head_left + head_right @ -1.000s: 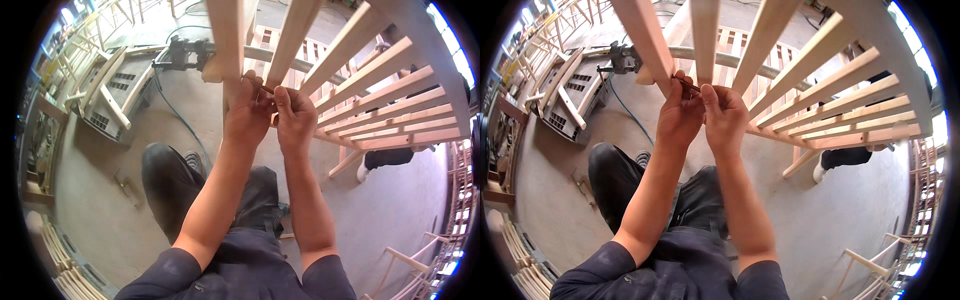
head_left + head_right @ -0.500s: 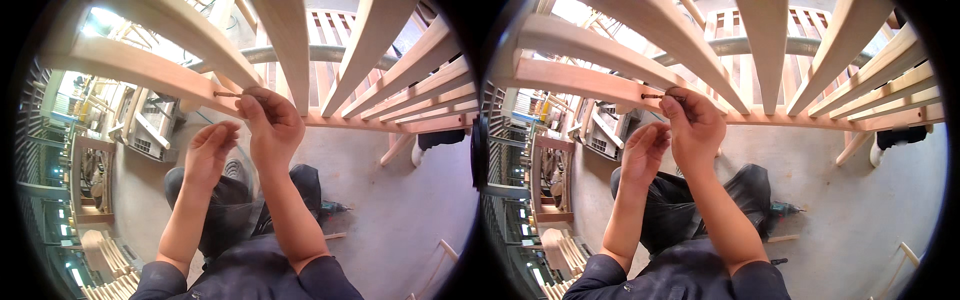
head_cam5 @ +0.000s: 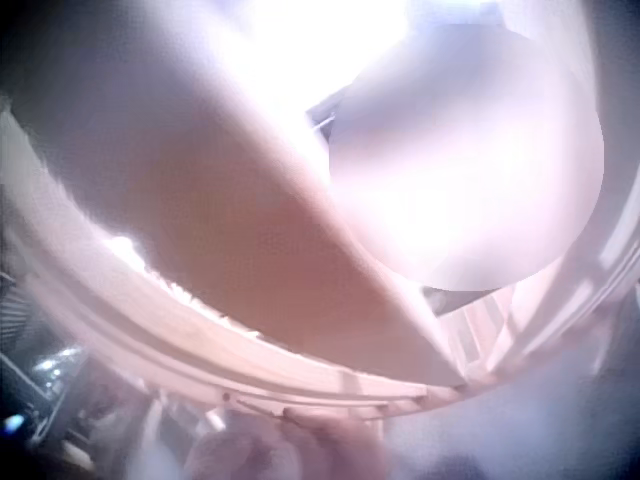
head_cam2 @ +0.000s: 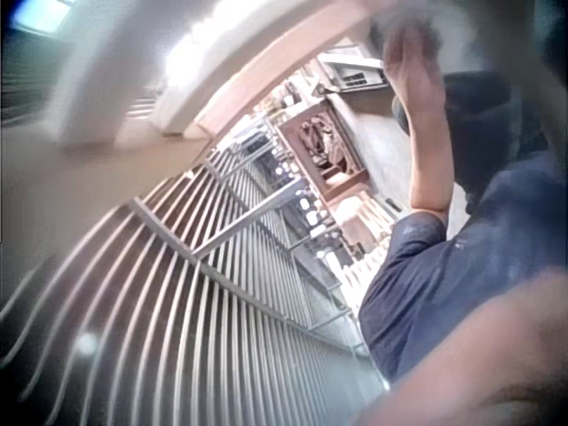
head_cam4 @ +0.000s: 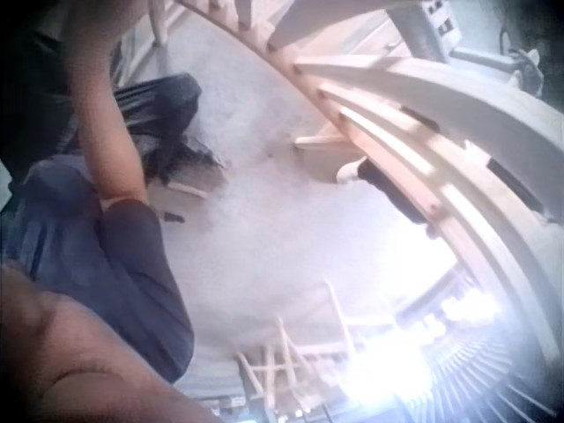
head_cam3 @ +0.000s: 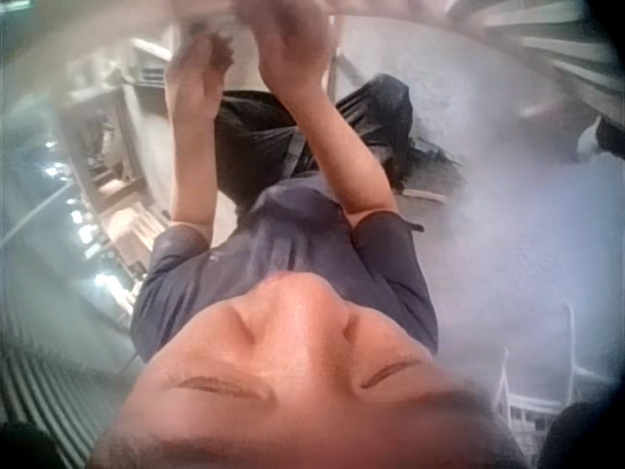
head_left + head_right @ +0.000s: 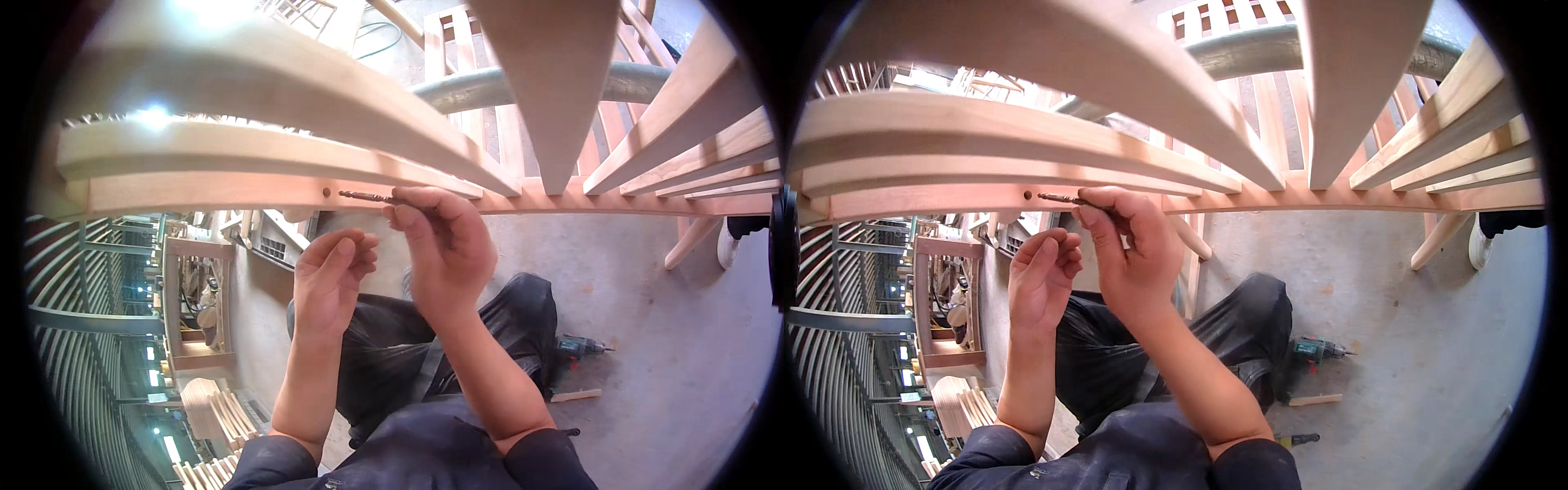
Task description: The person uses a metal bar clamp to hold a wooden chair frame in place while another person assists. The person then sits on the floor and uses a pneumatic nail gun to drive nails into the chair's joints to secure the assembly.
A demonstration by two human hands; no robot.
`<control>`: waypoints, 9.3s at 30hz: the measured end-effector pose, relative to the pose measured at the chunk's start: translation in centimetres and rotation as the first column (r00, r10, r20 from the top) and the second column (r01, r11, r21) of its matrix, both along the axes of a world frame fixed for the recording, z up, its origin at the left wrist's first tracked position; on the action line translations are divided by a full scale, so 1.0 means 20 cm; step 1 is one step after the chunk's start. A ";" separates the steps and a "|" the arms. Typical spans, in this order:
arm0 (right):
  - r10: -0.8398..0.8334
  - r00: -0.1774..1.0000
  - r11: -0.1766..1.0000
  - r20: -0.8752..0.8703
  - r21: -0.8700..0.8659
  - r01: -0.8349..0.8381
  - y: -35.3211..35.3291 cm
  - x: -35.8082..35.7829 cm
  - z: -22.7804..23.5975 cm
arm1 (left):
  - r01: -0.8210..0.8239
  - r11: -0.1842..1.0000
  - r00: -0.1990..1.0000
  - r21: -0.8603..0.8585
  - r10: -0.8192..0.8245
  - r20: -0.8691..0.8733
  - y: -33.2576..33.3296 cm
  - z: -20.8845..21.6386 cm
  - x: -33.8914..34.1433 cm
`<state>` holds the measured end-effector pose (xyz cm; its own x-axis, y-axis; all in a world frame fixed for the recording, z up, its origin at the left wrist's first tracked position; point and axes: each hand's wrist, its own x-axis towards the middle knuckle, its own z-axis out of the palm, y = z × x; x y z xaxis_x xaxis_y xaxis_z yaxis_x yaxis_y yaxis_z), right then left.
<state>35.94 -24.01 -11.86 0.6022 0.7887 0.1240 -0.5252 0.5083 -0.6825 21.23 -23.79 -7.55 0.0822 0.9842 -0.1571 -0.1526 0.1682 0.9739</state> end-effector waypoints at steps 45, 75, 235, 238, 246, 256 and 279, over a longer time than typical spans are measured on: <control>-0.195 0.901 0.979 0.389 0.135 0.153 0.10 0.05 0.02 | 0.192 0.774 0.840 0.603 0.189 -0.509 0.20 0.32 -0.10; -0.043 0.938 0.984 -0.343 -0.178 -0.021 0.09 -0.25 0.26 | 0.182 0.763 0.910 0.621 0.108 -0.400 0.15 0.26 -0.10; -0.284 0.958 -0.176 0.039 -0.984 -0.012 -2.65 0.10 -1.73 | 0.916 -0.079 0.243 0.393 0.889 -0.388 0.33 0.30 0.04; -0.343 0.939 0.046 -0.034 -0.999 -0.019 -2.80 0.17 -1.79 | 0.915 -0.072 0.235 0.397 0.895 -0.379 0.33 0.31 0.05; -0.083 0.940 0.161 0.332 -0.926 0.341 -2.77 0.65 -1.14 | 0.822 -0.113 0.372 0.558 0.849 -0.376 0.35 0.24 0.06; 0.309 0.878 0.574 0.365 -0.808 0.134 -1.59 0.75 0.03 | 0.687 -0.058 0.346 0.724 0.903 -0.256 0.38 0.11 0.07; 0.486 0.348 0.678 0.802 -0.597 0.428 -0.40 0.25 0.31 | 0.637 -0.106 0.351 0.764 0.922 -0.165 0.42 0.07 0.06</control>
<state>40.85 -32.07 -5.66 0.4439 0.8960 0.0152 0.6038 -0.2865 -0.7438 22.43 -15.33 -6.19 0.5475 0.0305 0.8362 0.7221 -0.5221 -0.4538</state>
